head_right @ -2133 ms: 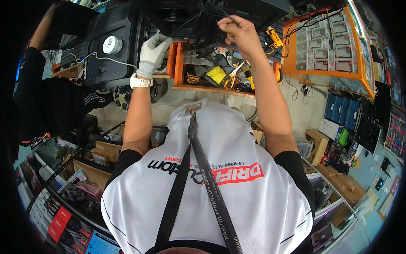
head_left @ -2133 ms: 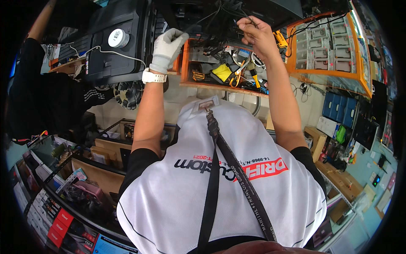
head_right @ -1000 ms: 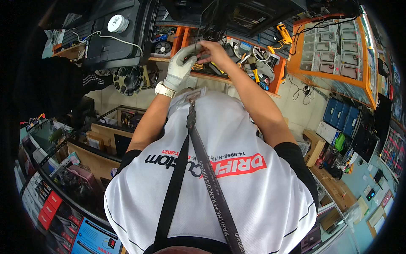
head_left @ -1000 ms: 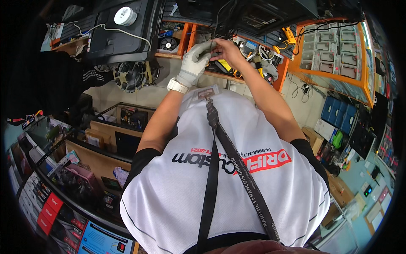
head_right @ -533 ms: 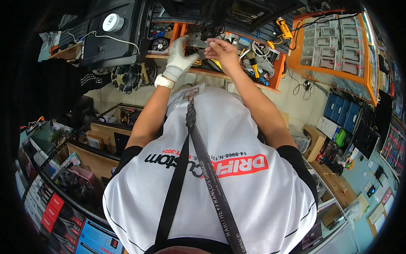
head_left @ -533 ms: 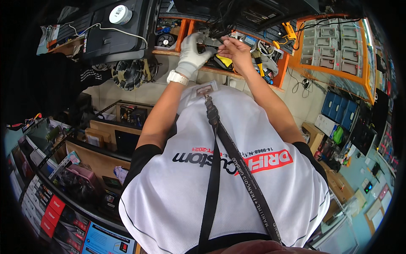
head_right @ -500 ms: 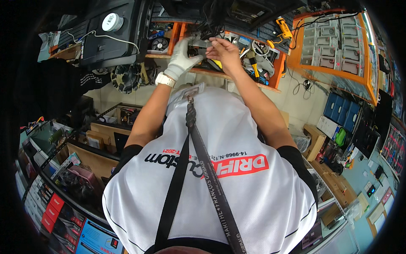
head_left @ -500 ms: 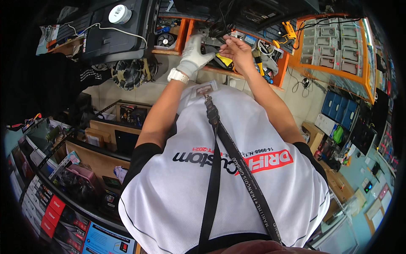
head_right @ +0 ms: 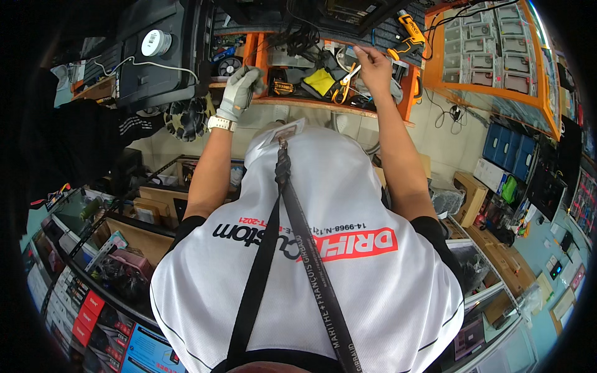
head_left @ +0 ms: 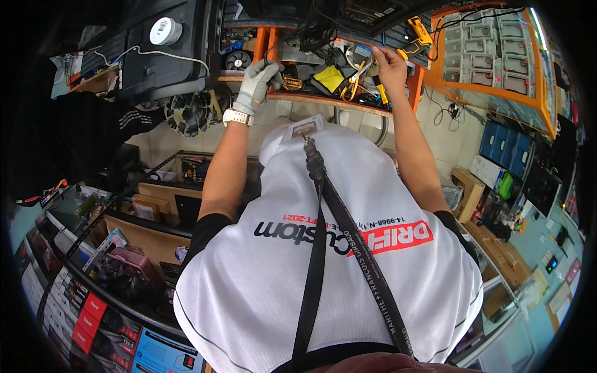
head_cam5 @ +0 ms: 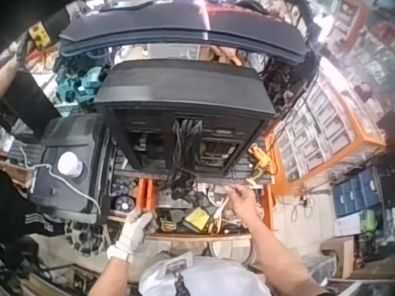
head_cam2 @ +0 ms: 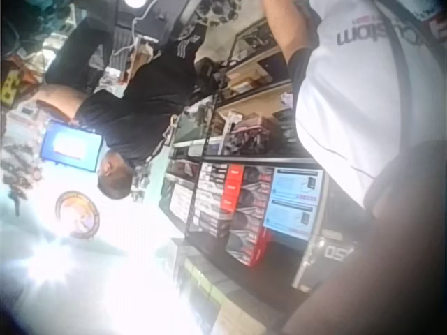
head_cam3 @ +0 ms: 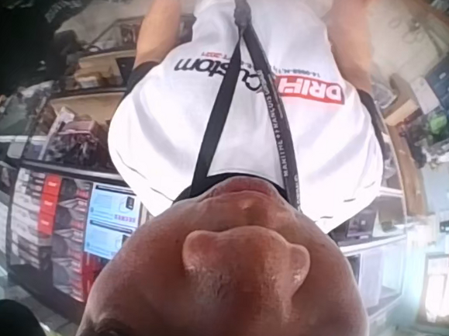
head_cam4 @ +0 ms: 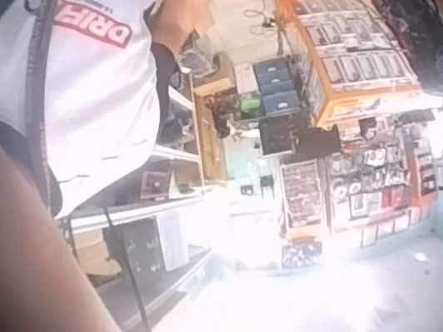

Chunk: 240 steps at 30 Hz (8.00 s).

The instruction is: The person connects cables to a motherboard inside a computer case and wipes the side of the case with a yellow cloth.

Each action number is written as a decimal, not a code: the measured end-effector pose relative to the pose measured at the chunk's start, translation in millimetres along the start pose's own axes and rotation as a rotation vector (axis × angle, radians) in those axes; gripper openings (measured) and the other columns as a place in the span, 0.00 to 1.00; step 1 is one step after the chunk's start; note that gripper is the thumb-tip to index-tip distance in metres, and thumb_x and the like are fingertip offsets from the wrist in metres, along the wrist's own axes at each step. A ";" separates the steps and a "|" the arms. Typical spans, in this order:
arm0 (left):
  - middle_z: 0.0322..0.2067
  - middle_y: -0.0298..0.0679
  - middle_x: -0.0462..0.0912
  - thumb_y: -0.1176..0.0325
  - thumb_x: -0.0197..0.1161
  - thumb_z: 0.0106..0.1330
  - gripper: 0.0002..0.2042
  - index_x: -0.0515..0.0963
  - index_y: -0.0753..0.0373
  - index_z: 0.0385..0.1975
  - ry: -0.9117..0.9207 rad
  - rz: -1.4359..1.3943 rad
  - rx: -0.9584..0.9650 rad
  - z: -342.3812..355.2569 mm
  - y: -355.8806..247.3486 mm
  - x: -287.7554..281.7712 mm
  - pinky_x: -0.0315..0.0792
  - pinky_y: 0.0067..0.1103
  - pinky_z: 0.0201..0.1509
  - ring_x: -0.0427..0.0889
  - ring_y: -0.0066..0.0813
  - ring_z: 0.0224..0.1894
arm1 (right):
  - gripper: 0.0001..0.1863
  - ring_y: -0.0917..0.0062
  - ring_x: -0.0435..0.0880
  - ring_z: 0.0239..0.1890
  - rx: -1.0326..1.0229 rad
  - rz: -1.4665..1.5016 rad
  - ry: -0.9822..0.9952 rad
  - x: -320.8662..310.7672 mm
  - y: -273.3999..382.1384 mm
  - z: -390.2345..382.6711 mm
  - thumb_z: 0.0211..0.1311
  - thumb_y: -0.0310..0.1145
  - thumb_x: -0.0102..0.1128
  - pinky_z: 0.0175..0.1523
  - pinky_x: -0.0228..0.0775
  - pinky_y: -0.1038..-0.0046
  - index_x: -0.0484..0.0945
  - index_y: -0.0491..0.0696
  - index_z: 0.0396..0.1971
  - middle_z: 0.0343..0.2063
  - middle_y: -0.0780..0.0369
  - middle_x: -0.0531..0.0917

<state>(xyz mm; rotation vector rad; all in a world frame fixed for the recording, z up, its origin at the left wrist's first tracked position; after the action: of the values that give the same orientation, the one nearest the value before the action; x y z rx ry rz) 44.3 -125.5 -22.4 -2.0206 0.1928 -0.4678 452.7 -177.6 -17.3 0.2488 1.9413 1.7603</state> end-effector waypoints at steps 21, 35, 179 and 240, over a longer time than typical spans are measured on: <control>0.61 0.43 0.90 0.66 0.78 0.76 0.26 0.80 0.65 0.71 -0.218 0.415 0.237 50.4 -55.3 67.3 0.82 0.27 0.64 0.88 0.27 0.58 | 0.18 0.67 0.92 0.37 -0.210 -0.365 0.323 126.0 90.6 -54.0 0.67 0.46 0.81 0.44 0.84 0.65 0.91 0.44 0.41 0.39 0.59 0.93; 0.49 0.45 0.93 0.65 0.74 0.78 0.18 0.82 0.66 0.61 -0.433 0.186 0.475 92.3 -123.0 112.1 0.84 0.30 0.55 0.91 0.32 0.50 | 0.23 0.75 0.85 0.32 -0.324 -0.340 0.072 133.3 208.0 19.3 0.68 0.42 0.80 0.43 0.81 0.68 0.90 0.50 0.60 0.37 0.64 0.87; 0.58 0.53 0.92 0.53 0.81 0.70 0.33 0.83 0.69 0.67 -0.219 0.260 0.500 54.7 -197.2 100.1 0.83 0.33 0.67 0.91 0.43 0.62 | 0.09 0.79 0.87 0.37 -0.477 -0.341 -0.300 -123.6 241.0 -58.6 0.81 0.31 0.73 0.45 0.77 0.75 0.92 0.40 0.45 0.34 0.61 0.91; 0.33 0.27 0.82 0.59 0.67 0.86 0.13 0.86 0.64 0.54 -0.256 0.255 0.038 -75.6 -22.1 54.9 0.72 0.16 0.39 0.75 0.13 0.33 | 0.19 0.52 0.90 0.62 0.189 -0.968 0.135 -99.4 -127.9 -48.1 0.70 0.45 0.76 0.67 0.83 0.50 0.92 0.56 0.57 0.58 0.52 0.91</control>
<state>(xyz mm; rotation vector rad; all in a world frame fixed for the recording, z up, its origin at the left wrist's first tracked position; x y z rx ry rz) 62.3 -194.7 41.8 -1.9632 0.2764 -0.0509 539.8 -283.8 -115.6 -0.6624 1.8267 0.9634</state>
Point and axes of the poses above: each hand's wrist, its own z-axis towards the middle knuckle, its own x-axis out of the palm, y = z × x, the point moved 3 cm from there along z, towards the middle knuckle
